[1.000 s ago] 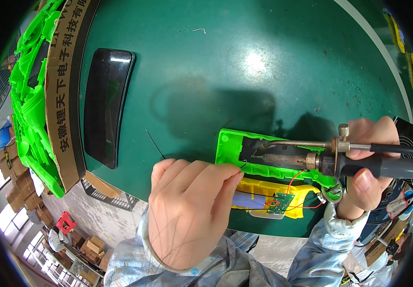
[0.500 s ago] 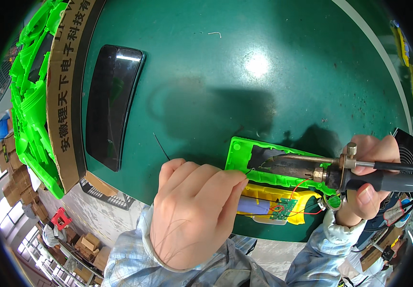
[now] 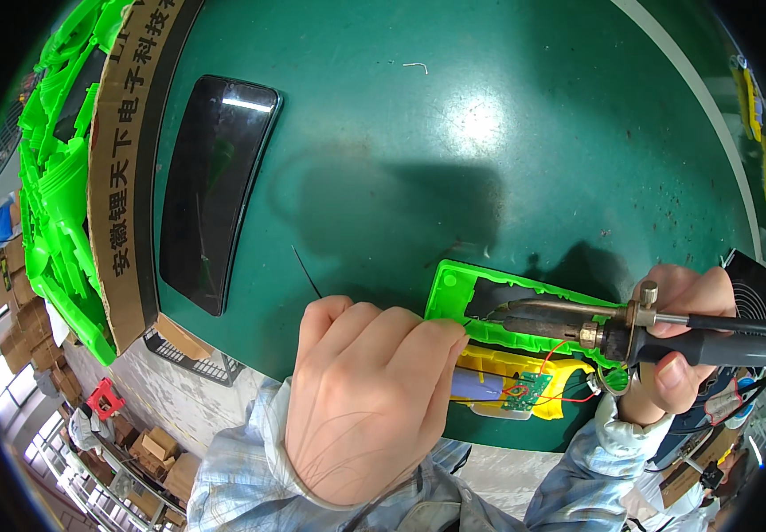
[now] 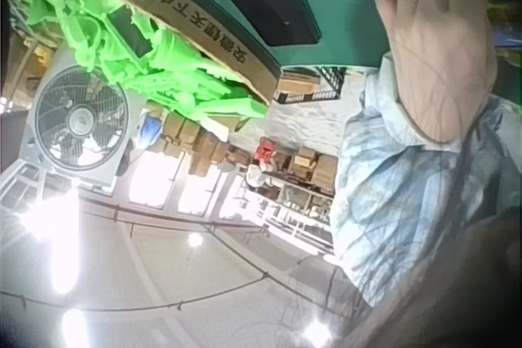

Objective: The person places an assembled flashlight on the upper conveyor, retrieves flashlight parts from a box, and solders the wires to the circuit boards and internal components using a soldering iron.

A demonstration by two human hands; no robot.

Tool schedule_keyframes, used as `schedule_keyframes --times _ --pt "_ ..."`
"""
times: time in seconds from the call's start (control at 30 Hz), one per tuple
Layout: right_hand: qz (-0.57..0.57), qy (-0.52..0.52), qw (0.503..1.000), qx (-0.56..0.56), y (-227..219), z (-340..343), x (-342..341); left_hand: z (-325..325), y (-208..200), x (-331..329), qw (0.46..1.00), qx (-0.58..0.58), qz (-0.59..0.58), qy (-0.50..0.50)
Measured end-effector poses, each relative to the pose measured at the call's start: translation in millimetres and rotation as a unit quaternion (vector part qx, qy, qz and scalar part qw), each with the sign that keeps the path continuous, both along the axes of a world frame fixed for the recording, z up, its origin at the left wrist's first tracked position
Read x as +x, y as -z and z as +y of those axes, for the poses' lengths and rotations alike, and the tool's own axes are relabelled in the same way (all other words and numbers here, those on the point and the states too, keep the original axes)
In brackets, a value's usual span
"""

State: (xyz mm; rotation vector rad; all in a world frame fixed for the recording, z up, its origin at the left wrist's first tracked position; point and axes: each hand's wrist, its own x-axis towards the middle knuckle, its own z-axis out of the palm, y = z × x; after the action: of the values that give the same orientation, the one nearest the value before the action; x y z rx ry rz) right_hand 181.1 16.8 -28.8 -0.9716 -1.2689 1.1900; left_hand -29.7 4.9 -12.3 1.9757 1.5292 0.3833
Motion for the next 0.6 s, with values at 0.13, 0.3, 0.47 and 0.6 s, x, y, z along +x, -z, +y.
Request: schedule_keyframes --times 0.13,0.3,0.47,0.6 --pt "-0.018 -0.011 1.000 0.006 -0.9 -0.3 1.8 -1.0 0.3 0.7 1.000 0.005 0.001 -0.002" --pt "-0.003 0.000 1.000 0.001 -1.0 -0.4 -0.6 -1.3 0.7 1.5 1.000 0.010 0.008 -0.004" --pt "-0.014 -0.017 1.000 -0.006 -0.3 0.3 0.7 -1.0 1.3 1.9 1.000 0.011 0.012 -0.004" --pt "-0.033 -0.026 0.999 0.005 0.5 0.6 0.6 -1.1 0.8 2.6 1.000 0.017 0.013 -0.009"
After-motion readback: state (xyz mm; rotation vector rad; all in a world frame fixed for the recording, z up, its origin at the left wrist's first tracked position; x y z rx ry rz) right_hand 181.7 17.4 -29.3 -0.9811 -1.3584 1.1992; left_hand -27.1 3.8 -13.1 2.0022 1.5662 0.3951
